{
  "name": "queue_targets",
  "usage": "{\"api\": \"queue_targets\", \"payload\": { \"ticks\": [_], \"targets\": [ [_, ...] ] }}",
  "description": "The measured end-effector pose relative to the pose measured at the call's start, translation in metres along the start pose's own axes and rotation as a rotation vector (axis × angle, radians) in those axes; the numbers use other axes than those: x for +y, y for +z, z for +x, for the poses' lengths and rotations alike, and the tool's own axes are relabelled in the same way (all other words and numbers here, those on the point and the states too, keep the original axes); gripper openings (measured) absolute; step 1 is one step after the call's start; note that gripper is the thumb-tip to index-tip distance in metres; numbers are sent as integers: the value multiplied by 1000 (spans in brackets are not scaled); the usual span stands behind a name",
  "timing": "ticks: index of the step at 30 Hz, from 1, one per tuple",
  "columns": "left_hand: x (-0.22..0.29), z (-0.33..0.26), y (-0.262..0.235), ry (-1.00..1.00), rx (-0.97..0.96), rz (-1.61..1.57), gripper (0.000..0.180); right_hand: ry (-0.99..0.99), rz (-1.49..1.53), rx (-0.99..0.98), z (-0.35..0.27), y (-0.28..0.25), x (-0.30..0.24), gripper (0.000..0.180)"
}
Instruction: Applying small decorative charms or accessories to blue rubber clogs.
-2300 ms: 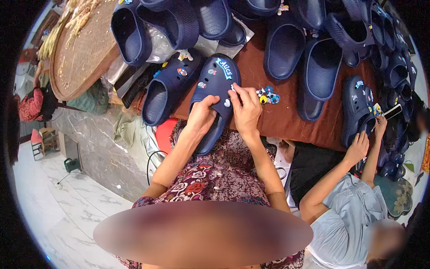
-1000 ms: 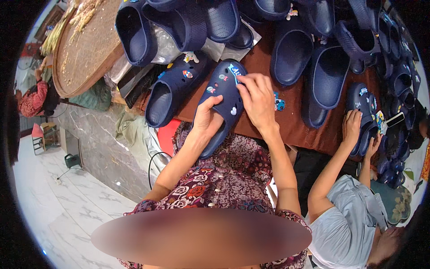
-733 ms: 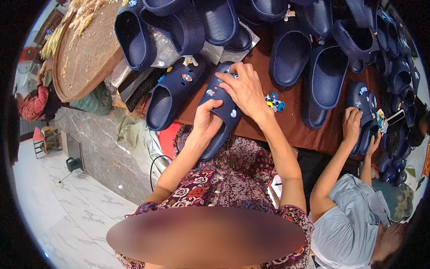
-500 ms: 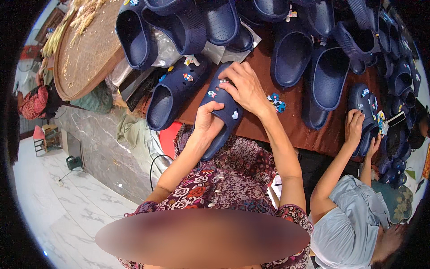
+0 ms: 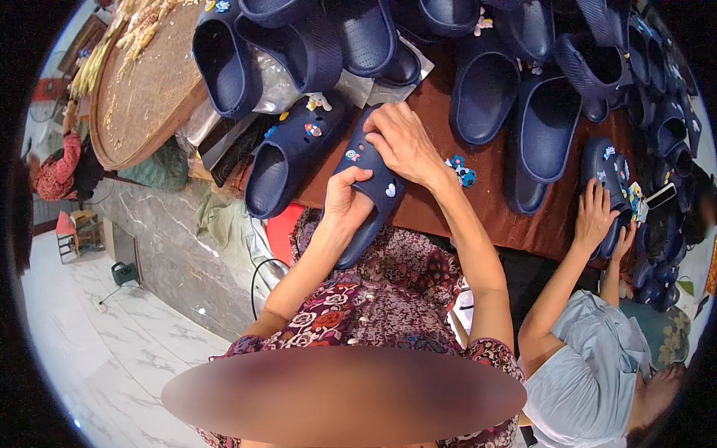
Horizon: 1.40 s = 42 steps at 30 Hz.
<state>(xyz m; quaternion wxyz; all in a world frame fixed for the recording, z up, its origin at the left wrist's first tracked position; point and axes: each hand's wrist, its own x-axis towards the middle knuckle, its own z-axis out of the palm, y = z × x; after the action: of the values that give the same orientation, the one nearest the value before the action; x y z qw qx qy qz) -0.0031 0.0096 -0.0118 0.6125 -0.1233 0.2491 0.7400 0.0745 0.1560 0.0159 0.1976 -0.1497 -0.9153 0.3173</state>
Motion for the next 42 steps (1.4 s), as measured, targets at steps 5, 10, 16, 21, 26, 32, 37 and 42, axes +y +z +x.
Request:
{"api": "queue_targets", "payload": {
  "ticks": [5,10,16,21,26,32,37,42],
  "targets": [
    [3,-5,11,-8,39,52,52,-43,77,-10,-1,-4,4,33],
    [1,-7,17,17,54,42,54,20,153,-61,5,-10,9,33],
    [1,-6,6,-4,-4,17,54,-72,36,28,6,-1,7,21],
    [0,-6,13,7,35,14,52,-151,-105,179,2,12,2,12],
    [-4,-3,9,5,19,43,52,-95,-38,293,1,15,10,9],
    [0,-6,9,32,4,60,51,330,140,494,-36,-10,2,14],
    [0,-7,8,31,5,75,47,422,-45,428,-84,-13,13,14],
    [-5,-13,3,78,15,73,45,406,-198,361,-101,-7,18,12]
  ]
}}
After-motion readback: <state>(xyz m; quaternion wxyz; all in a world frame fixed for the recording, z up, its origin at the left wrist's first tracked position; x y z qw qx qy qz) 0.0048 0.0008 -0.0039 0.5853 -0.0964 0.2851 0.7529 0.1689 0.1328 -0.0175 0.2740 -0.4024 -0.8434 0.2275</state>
